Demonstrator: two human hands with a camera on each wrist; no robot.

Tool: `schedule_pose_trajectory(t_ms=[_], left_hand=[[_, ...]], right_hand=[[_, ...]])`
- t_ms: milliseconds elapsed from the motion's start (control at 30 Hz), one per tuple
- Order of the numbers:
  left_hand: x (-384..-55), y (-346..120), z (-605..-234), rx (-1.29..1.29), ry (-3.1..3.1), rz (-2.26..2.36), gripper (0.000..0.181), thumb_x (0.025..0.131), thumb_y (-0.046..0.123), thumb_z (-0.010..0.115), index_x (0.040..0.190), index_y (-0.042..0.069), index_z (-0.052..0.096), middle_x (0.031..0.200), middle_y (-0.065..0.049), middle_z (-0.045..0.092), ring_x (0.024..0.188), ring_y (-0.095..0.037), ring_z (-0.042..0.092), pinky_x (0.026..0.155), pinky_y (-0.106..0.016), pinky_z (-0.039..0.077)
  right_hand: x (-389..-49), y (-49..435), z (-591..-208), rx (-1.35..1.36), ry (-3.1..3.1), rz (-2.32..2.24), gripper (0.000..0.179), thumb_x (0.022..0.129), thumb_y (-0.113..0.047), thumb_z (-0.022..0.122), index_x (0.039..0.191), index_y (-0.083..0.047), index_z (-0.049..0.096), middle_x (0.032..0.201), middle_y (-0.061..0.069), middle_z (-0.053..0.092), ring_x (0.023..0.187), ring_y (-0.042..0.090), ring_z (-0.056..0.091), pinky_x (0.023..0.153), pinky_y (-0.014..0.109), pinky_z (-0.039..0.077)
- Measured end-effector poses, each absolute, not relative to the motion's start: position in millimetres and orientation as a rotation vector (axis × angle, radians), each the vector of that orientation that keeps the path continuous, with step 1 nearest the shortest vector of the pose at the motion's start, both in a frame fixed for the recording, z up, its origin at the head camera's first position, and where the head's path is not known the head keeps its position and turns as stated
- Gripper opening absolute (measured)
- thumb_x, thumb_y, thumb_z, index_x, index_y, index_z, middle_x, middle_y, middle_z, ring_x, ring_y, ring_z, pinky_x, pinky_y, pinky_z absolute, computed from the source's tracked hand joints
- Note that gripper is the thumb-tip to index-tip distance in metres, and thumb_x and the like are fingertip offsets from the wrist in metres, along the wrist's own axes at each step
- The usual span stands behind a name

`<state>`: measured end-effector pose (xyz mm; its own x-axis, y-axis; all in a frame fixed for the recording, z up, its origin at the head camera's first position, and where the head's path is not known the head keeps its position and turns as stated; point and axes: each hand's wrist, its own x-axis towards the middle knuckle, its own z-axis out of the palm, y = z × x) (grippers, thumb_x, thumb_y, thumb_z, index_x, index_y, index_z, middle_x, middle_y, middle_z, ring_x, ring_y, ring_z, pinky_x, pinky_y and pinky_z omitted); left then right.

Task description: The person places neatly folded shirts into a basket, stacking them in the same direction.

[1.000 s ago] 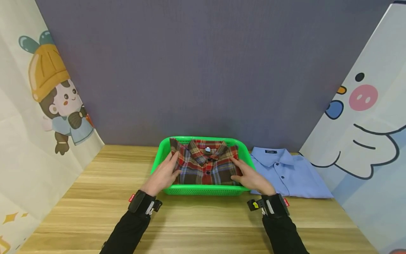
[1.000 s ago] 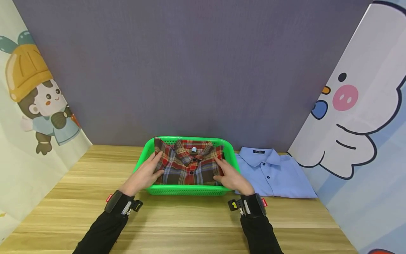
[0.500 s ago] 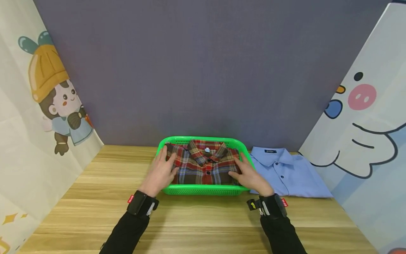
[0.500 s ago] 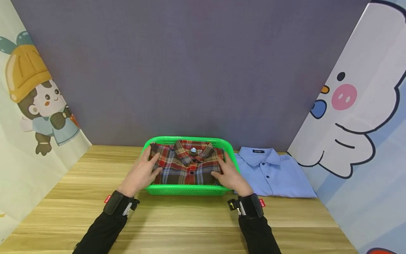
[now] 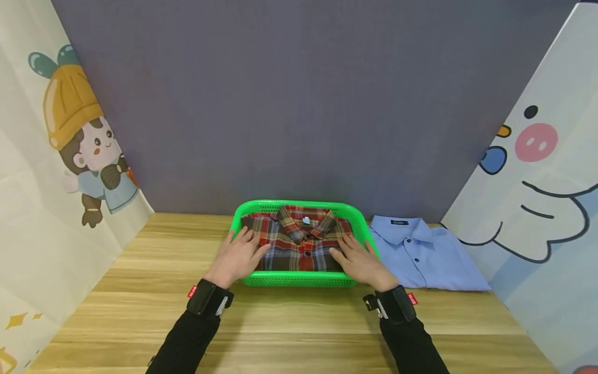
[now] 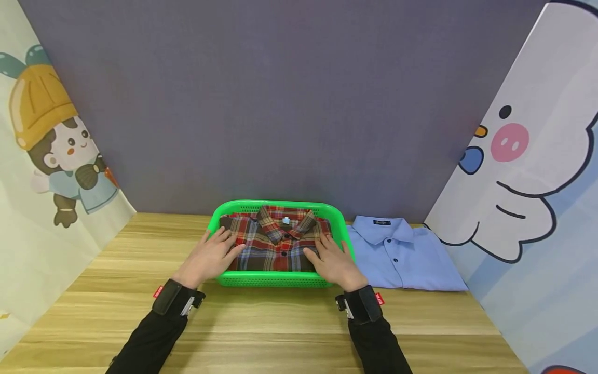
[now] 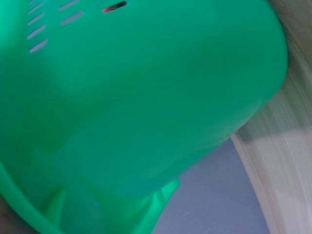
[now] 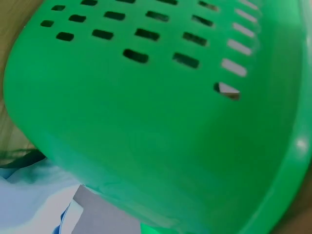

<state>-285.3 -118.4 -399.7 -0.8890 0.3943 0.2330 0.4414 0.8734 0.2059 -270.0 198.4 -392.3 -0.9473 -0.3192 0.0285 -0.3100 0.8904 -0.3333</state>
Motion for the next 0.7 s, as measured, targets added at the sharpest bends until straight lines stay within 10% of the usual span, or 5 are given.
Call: schedule_pose_trajectory(t_ms=[300,533,700], left_hand=[[-285.6,-117.4,-400.1,-0.645,-2.914,-0.438,0.063,0.102,0.051,0.024,0.124,0.007,0.062,0.131,-0.017,0.058,0.124,-0.033,0.045,0.114,-0.056,0.005],[-286.1,-118.1,-400.2,-0.624,-2.915,-0.446,0.059,0.101,0.052,0.024,0.074,0.022,0.067,0.111,-0.011,0.068,0.109,-0.03,0.057,0.114,-0.055,0.005],[-286.4,-116.4,-399.7,-0.64,-2.868,-0.482,0.06,0.102,0.05,0.025,0.095,0.015,0.072,0.118,-0.013,0.065,0.116,-0.031,0.053,0.113,-0.056,0.009]], right_hand=[[-273.4,195.6,-394.4,-0.436,3.023,-0.448,0.069,0.101,-0.054,0.019,0.141,-0.002,0.042,0.148,0.021,0.035,0.134,0.04,0.027,0.112,0.06,-0.001],[-274.2,195.2,-394.4,-0.461,3.05,-0.456,0.068,0.101,-0.054,0.02,0.14,-0.004,0.045,0.145,0.02,0.041,0.131,0.04,0.032,0.111,0.062,0.002],[-273.2,202.3,-393.1,-0.539,3.098,-0.659,0.064,0.102,-0.051,0.024,0.138,-0.003,0.047,0.141,0.022,0.046,0.129,0.041,0.036,0.11,0.06,0.017]])
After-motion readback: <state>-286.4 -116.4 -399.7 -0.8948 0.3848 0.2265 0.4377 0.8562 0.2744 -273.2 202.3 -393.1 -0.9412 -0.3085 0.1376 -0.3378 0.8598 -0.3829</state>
